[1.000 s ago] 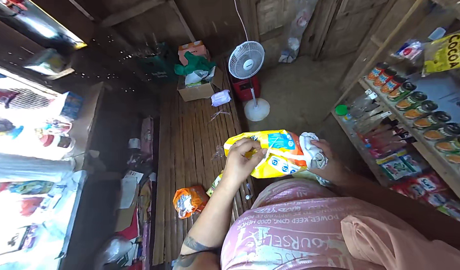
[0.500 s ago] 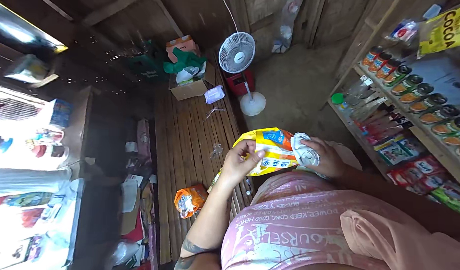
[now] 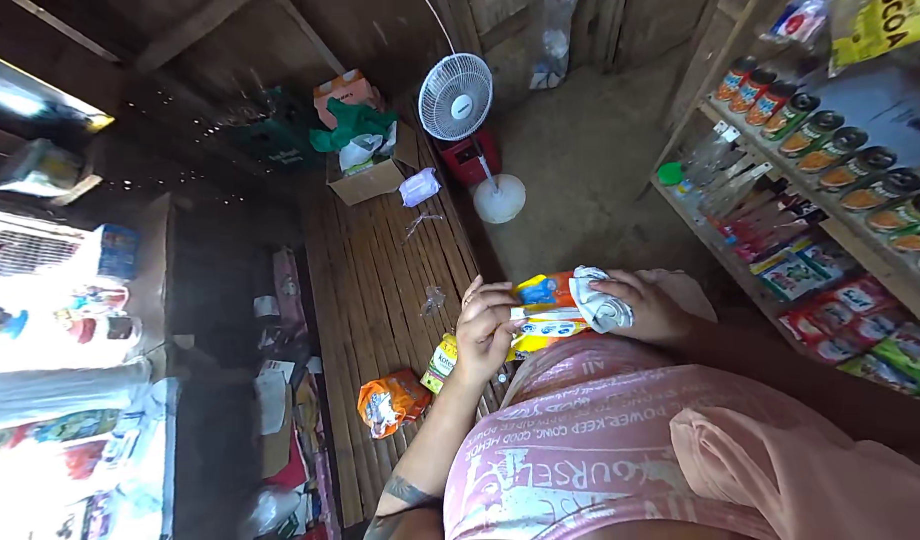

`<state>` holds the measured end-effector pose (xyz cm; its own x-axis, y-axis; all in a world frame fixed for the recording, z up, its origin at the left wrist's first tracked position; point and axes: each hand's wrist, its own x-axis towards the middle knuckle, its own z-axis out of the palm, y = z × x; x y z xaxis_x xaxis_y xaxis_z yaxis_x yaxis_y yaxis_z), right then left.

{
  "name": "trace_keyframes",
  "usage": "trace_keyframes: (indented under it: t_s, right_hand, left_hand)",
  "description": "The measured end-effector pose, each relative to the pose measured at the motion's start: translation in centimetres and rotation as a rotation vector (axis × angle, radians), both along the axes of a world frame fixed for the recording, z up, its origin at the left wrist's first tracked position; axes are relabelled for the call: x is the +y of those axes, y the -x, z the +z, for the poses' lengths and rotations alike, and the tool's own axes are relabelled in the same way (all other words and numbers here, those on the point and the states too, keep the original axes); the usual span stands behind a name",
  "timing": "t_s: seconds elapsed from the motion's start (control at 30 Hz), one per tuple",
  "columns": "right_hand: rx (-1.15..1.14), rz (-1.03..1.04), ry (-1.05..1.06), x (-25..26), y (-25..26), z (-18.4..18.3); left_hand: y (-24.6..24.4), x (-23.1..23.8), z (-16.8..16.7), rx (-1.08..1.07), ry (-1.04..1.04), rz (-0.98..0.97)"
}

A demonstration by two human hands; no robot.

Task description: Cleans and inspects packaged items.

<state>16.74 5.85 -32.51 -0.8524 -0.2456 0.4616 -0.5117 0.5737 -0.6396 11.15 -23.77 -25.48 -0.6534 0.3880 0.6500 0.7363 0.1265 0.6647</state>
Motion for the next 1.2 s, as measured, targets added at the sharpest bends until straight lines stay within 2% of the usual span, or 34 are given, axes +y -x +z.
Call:
trace_keyframes:
  t_s: [0.27,0.4,0.5,0.57,0.67,0.8,0.97,1.2]
  right_hand:
    - [-0.291,0.075,0.071,3.9,0.9,1.8]
    - [-0.319,-0.015,0.349,4.3,1.8,4.3]
    - [-0.254,0.126,0.526,2.0,2.4,8.2]
    - [-0.155,0.301,0.474,-0.4,2.3,10.3]
    - [-0.114,0.423,0.198,-3.6,1.6,11.3]
    - [-0.097,0.3,0.157,-5.2,2.4,9.7]
    - [-0.037,0.215,0.093,-4.4,2.3,9.7]
    - [0.095,0.144,0.008,-2.1,1.3,7.4]
  left_hand:
    - [-0.6,0.7,-0.8,0.109,-0.09,-0.052]
    - [-1.0,1.1,-0.6,0.165,-0.062,-0.071]
    - [-1.1,1.7,-0.4,0.188,-0.039,-0.063]
    - [-1.0,2.1,-0.4,0.189,-0.048,-0.059]
    - [-1.1,2.4,-0.3,0.169,-0.049,-0.027]
    - [-1.2,2.8,0.2,0.183,-0.038,0.007]
    - [-1.7,2.4,0.2,0.206,0.009,-0.009]
    - [-2.2,1.8,0.4,0.263,0.009,-0.04]
